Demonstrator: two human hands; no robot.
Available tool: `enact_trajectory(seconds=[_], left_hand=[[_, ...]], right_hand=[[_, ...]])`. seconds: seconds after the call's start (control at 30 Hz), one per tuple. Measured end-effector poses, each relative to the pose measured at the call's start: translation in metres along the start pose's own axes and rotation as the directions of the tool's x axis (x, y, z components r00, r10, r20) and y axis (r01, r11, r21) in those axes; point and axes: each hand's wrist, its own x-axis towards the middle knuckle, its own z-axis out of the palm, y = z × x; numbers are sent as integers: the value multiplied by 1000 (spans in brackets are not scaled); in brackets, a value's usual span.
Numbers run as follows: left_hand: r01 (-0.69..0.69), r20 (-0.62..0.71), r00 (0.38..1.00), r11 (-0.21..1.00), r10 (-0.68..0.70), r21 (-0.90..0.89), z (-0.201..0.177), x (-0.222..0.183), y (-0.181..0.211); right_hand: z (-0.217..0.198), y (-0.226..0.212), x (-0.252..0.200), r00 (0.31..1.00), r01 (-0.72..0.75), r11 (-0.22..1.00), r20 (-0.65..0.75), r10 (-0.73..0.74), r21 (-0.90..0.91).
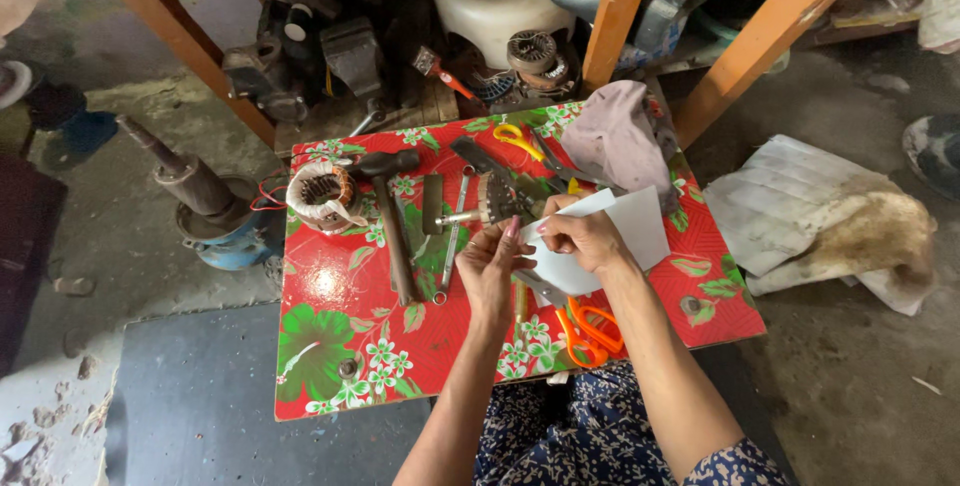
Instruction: The person uses yellow-handled scissors to trim a small metal component on a floral table. They then fold and cut a white sheet of paper, inserting the cut piece into the metal component.
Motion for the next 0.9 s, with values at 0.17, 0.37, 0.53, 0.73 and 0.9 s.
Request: enact_trajectory(seconds=[0.17, 0.37, 0.53, 0.73, 0.9], left_hand=[[78, 5, 997, 997, -78, -27, -1, 0, -1], [108, 12, 994, 992, -107, -62, 0, -2, -10], [95, 16, 995, 994, -94, -61, 1, -2, -16], [9, -23, 1000, 1000, -9, -28, -2, -2, -27], [-73, -72, 994, 994, 79, 82, -17, -15, -39]], right_hand=[[7, -10, -10, 999, 34, 985, -4, -35, -169], [15, -16, -13, 1000, 15, 979, 24, -11, -201], [11, -13, -14, 1000, -6, 982, 28, 11, -188], [10, -11, -11, 999, -25, 969, 19, 31, -248], [23, 7, -31, 998, 23, 913, -36, -42, -407]])
